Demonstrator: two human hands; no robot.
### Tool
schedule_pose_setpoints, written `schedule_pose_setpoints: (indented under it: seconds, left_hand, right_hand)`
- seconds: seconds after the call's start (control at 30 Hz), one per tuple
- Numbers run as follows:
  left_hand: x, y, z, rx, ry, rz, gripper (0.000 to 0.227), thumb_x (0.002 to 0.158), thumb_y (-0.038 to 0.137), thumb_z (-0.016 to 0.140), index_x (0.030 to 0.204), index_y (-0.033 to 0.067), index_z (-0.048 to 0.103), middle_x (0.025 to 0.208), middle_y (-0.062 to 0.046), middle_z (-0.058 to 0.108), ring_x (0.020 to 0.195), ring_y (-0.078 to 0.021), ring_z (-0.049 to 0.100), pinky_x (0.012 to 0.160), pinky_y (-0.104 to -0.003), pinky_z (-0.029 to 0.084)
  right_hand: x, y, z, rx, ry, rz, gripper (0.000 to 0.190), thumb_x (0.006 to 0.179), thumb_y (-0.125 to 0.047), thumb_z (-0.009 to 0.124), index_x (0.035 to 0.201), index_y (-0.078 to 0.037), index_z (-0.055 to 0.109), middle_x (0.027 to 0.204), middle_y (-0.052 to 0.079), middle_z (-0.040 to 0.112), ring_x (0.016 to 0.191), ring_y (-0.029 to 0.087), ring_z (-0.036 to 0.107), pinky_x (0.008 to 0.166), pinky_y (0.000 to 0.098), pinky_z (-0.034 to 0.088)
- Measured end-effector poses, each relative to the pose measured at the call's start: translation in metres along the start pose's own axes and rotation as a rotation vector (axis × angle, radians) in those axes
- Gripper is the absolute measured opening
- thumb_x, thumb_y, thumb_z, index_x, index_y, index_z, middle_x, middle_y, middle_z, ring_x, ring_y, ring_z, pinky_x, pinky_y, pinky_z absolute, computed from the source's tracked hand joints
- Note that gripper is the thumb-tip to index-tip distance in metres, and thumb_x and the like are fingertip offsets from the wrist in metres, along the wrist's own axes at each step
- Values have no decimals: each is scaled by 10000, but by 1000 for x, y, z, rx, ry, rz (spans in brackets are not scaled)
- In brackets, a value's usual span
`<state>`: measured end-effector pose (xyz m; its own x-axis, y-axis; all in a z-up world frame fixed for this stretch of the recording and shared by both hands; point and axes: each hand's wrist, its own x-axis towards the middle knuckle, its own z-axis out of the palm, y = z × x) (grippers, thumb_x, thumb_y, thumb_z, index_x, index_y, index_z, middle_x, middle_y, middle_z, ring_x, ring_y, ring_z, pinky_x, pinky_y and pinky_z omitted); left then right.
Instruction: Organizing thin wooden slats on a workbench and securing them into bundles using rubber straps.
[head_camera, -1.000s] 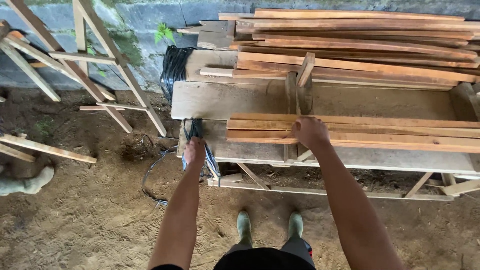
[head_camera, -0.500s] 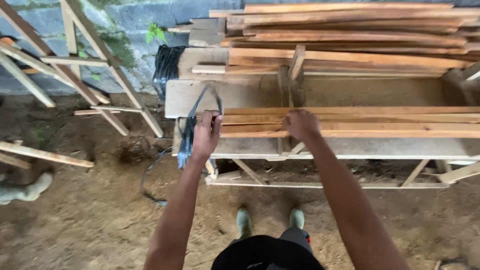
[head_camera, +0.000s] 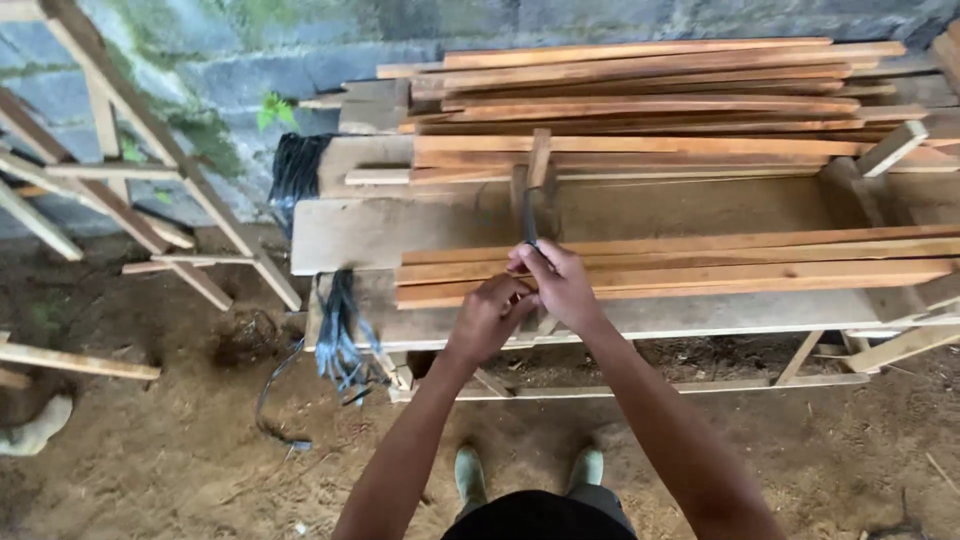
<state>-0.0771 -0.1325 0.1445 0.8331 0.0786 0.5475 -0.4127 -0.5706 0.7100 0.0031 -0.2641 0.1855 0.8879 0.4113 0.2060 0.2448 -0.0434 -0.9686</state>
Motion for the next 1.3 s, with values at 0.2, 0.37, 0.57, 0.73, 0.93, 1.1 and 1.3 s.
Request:
schedule_pose_setpoints:
  seconds: [0.2, 0.37, 0.57, 0.73, 0.93, 1.1, 1.3]
  left_hand:
    - [26, 30, 48, -261, 166, -253, 147, 1001, 207, 721, 938, 79, 686, 635, -73, 635, 539, -176, 593, 501, -306, 515]
    - [63, 62, 82, -490, 125, -329, 124, 994, 158, 711, 1046, 49, 686, 766, -90, 702, 702, -155, 682, 660, -309, 585]
    - [77, 65, 142, -518, 165, -339, 122, 1040, 126, 648, 1068, 62, 748, 729, -54, 693, 717, -93, 628, 686, -285, 580]
    - [79, 56, 150, -462, 272, -357, 163, 1061, 116, 595, 1088, 68, 748, 761, -78, 711, 727, -124, 641, 744, -295, 572]
    - [83, 51, 148, -473, 331, -409, 182, 1087, 111, 552, 1092, 32, 716, 783, -72, 709, 750, -117, 628, 776, -273, 555]
    - [81, 43, 156, -518, 403, -449, 180, 1088, 127, 559, 1112, 42, 717, 856, -53, 736, 820, -91, 678, 822, -246, 569]
    - [77, 50, 167, -504, 478, -481, 149, 1078, 145, 587, 1123, 72, 709, 928, 3, 697, 891, -75, 662, 870, -229, 557]
  right_hand:
    - [-10, -35, -93, -133, -243, 14, 411, 1082, -241, 556, 731, -71, 687, 586, 33, 625, 586, 130, 548, 613, 291, 492]
    - [-14, -55, -158, -163, -470, -18, 326, 1068, -162, 531, 757, -95, 601, 592, 22, 523, 605, 126, 460, 582, 305, 412]
    - [4, -4, -223, -219, -571, -86, 294, 1068, -136, 503, 802, -44, 590, 628, 54, 492, 637, 149, 446, 583, 339, 394]
    - [24, -2, -278, -392, -534, -139, 195, 1020, -116, 587, 1047, 1, 740, 817, 237, 733, 711, 290, 662, 699, 420, 525]
    - [22, 14, -314, -440, -405, -46, 238, 1027, -105, 594, 1180, -62, 772, 819, 144, 729, 726, 206, 638, 709, 380, 516]
    - [19, 45, -329, -528, -303, -66, 284, 1058, -116, 563, 1252, -149, 767, 838, 129, 715, 713, 263, 659, 722, 436, 529]
    - [43, 103, -330, -1214, -132, -404, 201, 956, -275, 691, 1140, -296, 770, 875, -3, 716, 857, 242, 708, 826, 402, 554]
